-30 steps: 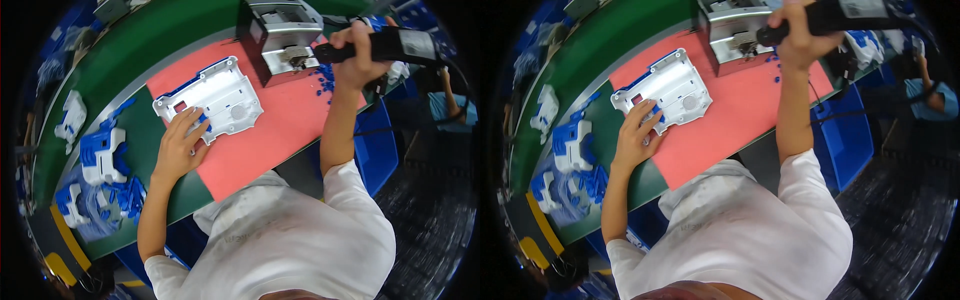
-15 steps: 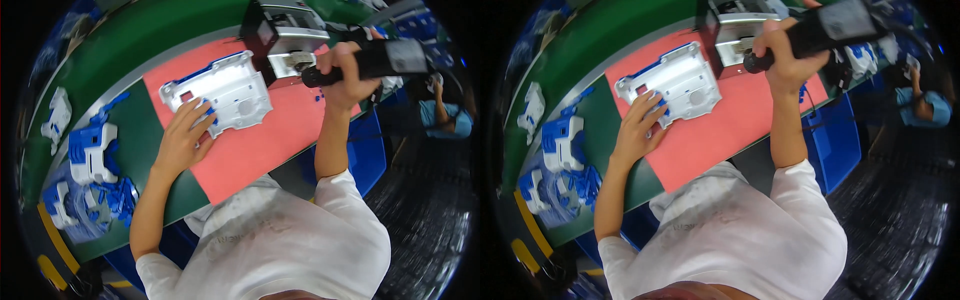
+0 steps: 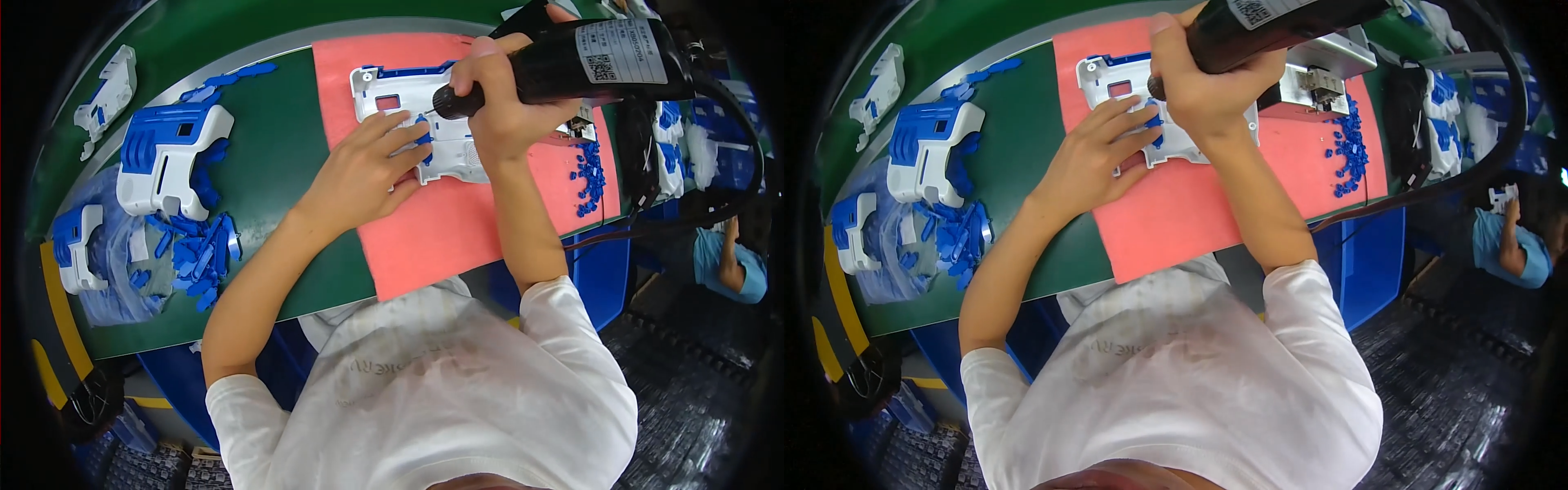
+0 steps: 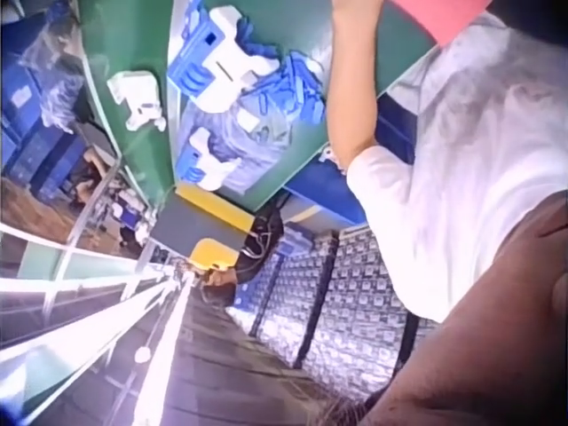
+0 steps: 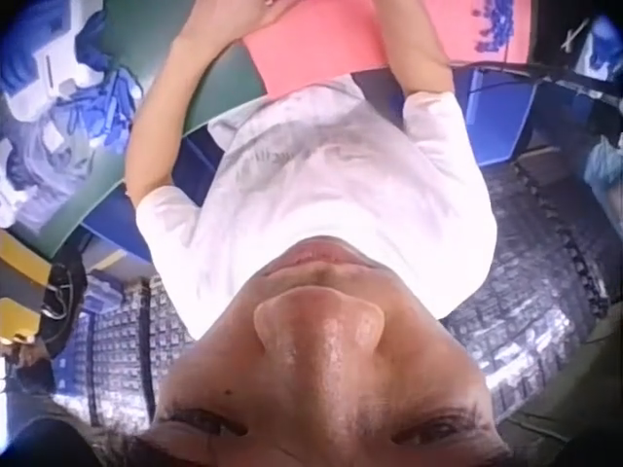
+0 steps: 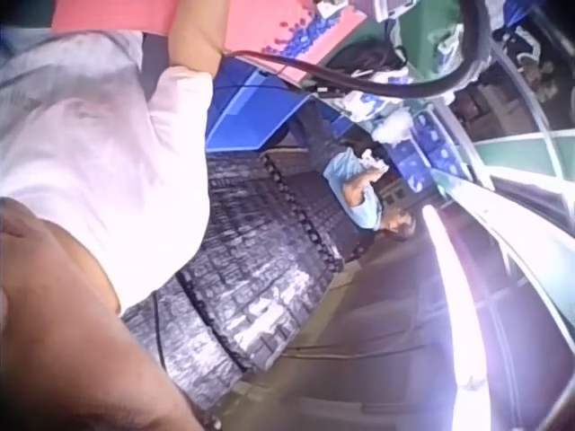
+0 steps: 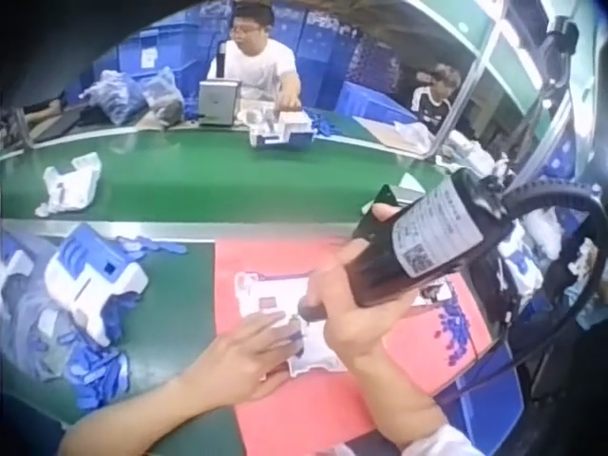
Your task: Assembling blue and white plastic components using an electric screwdriver on a factory assembly line.
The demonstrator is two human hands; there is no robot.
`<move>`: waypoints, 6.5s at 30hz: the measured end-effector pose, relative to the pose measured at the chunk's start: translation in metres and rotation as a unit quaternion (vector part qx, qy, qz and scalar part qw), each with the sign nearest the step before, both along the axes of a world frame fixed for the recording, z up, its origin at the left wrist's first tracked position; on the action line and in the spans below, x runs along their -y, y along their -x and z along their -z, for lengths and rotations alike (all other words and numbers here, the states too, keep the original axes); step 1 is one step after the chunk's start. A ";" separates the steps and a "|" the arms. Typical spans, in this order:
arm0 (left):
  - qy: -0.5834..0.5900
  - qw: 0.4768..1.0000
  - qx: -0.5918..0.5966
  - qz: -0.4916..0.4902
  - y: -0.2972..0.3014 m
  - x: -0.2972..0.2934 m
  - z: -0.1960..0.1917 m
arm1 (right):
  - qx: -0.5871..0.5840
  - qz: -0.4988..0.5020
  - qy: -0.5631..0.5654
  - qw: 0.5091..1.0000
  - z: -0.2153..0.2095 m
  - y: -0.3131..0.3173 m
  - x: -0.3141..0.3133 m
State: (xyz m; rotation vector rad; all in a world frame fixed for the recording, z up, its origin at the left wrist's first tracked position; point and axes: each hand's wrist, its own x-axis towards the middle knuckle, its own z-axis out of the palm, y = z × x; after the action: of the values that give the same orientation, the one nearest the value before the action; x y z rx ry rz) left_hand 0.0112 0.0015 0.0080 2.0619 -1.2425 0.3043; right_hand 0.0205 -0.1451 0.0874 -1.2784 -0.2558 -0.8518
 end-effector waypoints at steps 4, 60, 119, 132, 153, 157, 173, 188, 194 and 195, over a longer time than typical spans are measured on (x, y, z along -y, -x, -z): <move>0.019 1.000 0.001 -0.003 0.001 0.000 0.001 | 0.000 0.000 0.005 1.000 0.004 -0.003 -0.002; 0.045 0.993 -0.106 -0.012 -0.001 0.003 -0.010 | 0.036 -0.063 0.077 0.994 0.002 0.017 0.028; -0.027 0.999 0.003 -0.023 0.007 0.002 -0.004 | 0.046 0.121 0.135 0.982 -0.021 0.038 0.162; 0.000 0.998 -0.058 -0.001 0.005 0.004 -0.012 | 0.019 -0.062 0.085 0.994 0.008 0.018 0.030; 0.011 0.998 -0.061 -0.029 0.005 0.002 0.000 | 0.031 -0.037 0.096 0.994 0.018 0.019 0.010; 0.010 0.998 -0.065 -0.023 0.004 0.003 -0.001 | 0.021 -0.034 0.125 0.991 0.027 0.018 0.016; -0.076 0.996 0.032 -0.017 0.008 0.007 -0.011 | 0.162 0.149 0.082 0.972 -0.048 0.043 0.171; -0.013 0.999 -0.033 -0.027 0.007 0.003 -0.007 | 0.062 -0.017 0.099 0.993 -0.022 0.051 0.090; 0.011 0.999 -0.041 0.021 0.007 0.002 0.000 | 0.052 -0.061 0.060 0.995 0.018 0.028 0.022; 0.012 0.999 -0.044 0.016 0.007 0.001 0.001 | 0.049 -0.066 0.061 0.995 0.018 0.029 0.021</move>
State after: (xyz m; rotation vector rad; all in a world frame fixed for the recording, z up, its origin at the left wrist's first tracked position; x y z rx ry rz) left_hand 0.0042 0.0001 0.0073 2.0114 -1.2111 0.2104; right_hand -0.0081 -0.1664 0.0696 -1.3187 -0.4723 -0.7958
